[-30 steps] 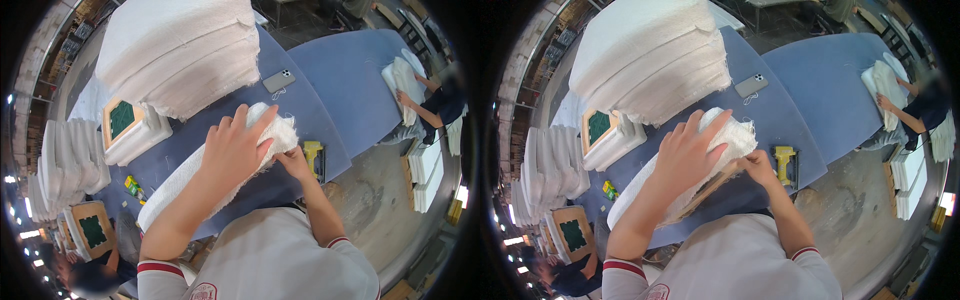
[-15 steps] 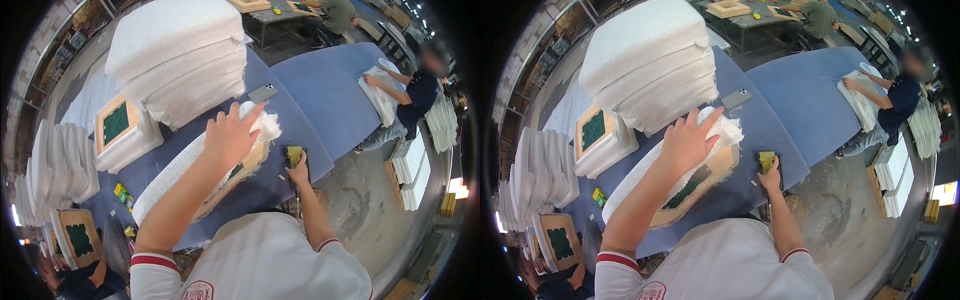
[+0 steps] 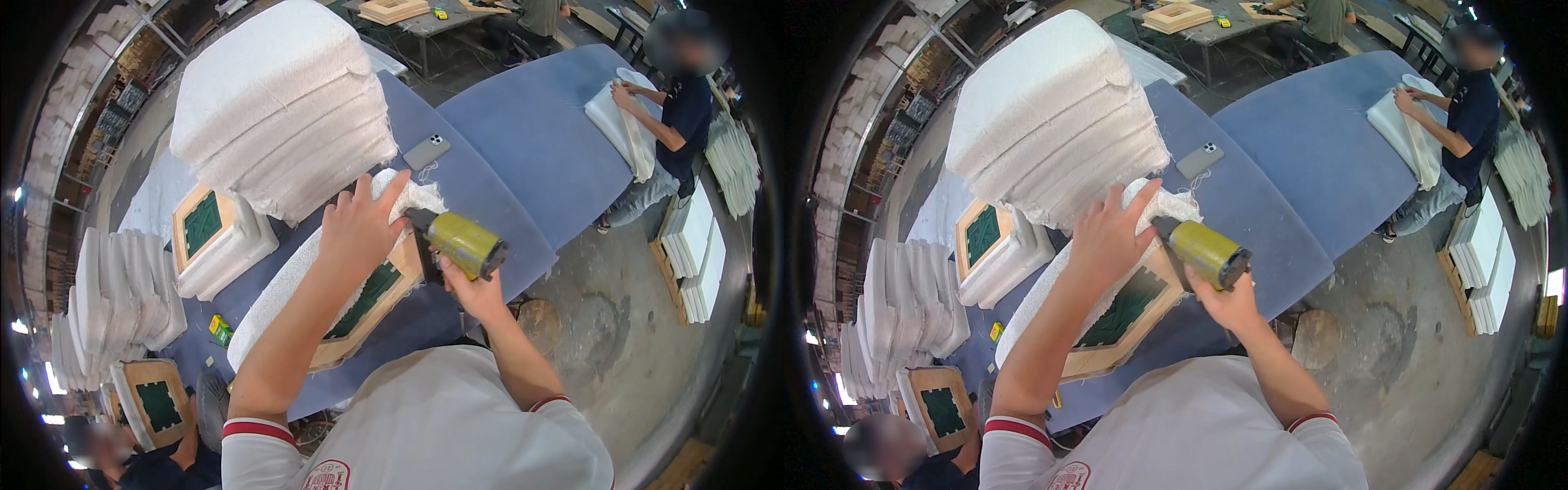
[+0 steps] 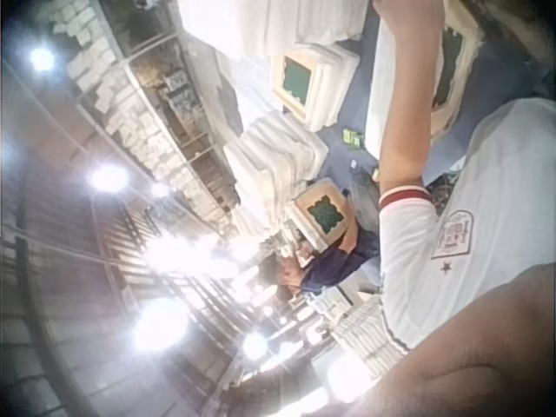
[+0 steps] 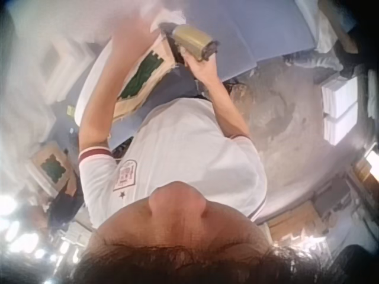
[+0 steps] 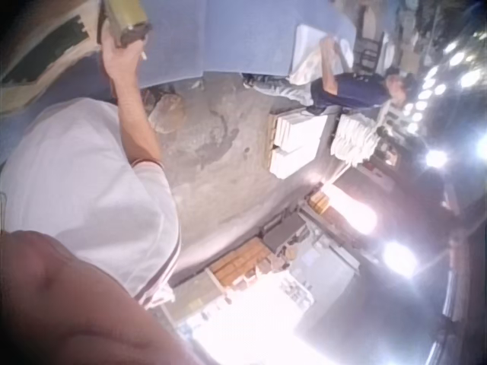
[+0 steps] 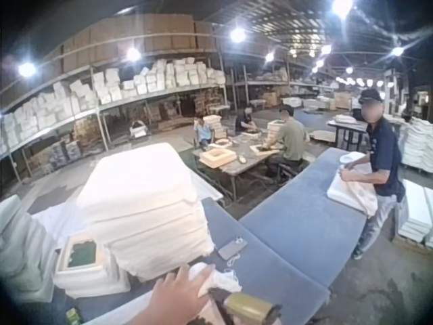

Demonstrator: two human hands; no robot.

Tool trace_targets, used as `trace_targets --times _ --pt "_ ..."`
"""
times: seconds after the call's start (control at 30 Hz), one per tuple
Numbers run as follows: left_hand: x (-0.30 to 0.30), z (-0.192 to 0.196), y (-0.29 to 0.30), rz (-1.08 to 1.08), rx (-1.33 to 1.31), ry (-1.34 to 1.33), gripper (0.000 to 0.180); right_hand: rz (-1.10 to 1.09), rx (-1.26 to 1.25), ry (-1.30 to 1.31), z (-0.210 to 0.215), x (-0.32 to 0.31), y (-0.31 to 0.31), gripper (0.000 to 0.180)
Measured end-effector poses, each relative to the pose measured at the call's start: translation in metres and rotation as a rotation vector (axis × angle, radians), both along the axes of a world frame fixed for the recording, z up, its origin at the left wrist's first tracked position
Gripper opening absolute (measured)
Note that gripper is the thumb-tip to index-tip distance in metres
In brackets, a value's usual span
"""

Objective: The person wraps white fabric around a rectangular wooden frame with green padding and secures it using a staple gun. They repeatedly pull, fold, and staple the fabric to ensure it is taut and neatly attached to the frame.

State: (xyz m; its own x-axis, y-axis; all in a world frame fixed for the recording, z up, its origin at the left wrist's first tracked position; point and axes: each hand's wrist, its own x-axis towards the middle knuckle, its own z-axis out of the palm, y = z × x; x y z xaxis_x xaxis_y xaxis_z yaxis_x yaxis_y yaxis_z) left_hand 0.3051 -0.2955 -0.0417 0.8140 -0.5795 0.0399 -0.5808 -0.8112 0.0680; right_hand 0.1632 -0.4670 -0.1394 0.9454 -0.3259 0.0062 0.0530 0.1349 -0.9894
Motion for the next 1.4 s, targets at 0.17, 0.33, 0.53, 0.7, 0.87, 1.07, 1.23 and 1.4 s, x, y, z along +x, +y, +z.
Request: trace_targets --times 0.17,0.33,0.53,0.7,0.87,1.07,1.23,1.4 --pt "-0.005 0.0 -0.002 0.001 0.005 -0.015 0.089 0.019 -0.391 -0.121 -0.026 0.005 0.001 0.019" --pt "-0.005 -0.004 0.001 -0.009 -0.018 -0.044 0.093 -0.012 -0.422 -0.205 -0.028 0.01 0.002 0.019" --pt "-0.007 -0.006 0.004 -0.005 -0.022 -0.054 0.092 0.097 -0.473 -0.089 -0.023 0.005 -0.003 0.026" --pt "-0.009 -0.009 0.002 0.022 -0.021 -0.04 0.088 0.01 -0.408 -0.103 -0.018 0.005 0.004 0.03" --pt "-0.003 -0.012 0.006 -0.007 -0.038 -0.035 0.099 0.048 -0.443 -0.052 -0.017 0.01 0.001 0.033" --pt "-0.026 -0.006 0.081 -0.002 -0.108 -0.055 0.116 0.147 0.001 0.08 -0.058 -0.026 0.017 0.033" --pt "-0.103 0.02 0.173 0.263 -0.188 0.051 0.121 0.168 -0.188 0.297 -0.129 -0.071 -0.009 0.045" --pt "-0.177 0.01 0.2 0.358 -0.263 -0.122 0.111 0.392 -0.243 0.412 -0.164 -0.098 -0.031 0.036"
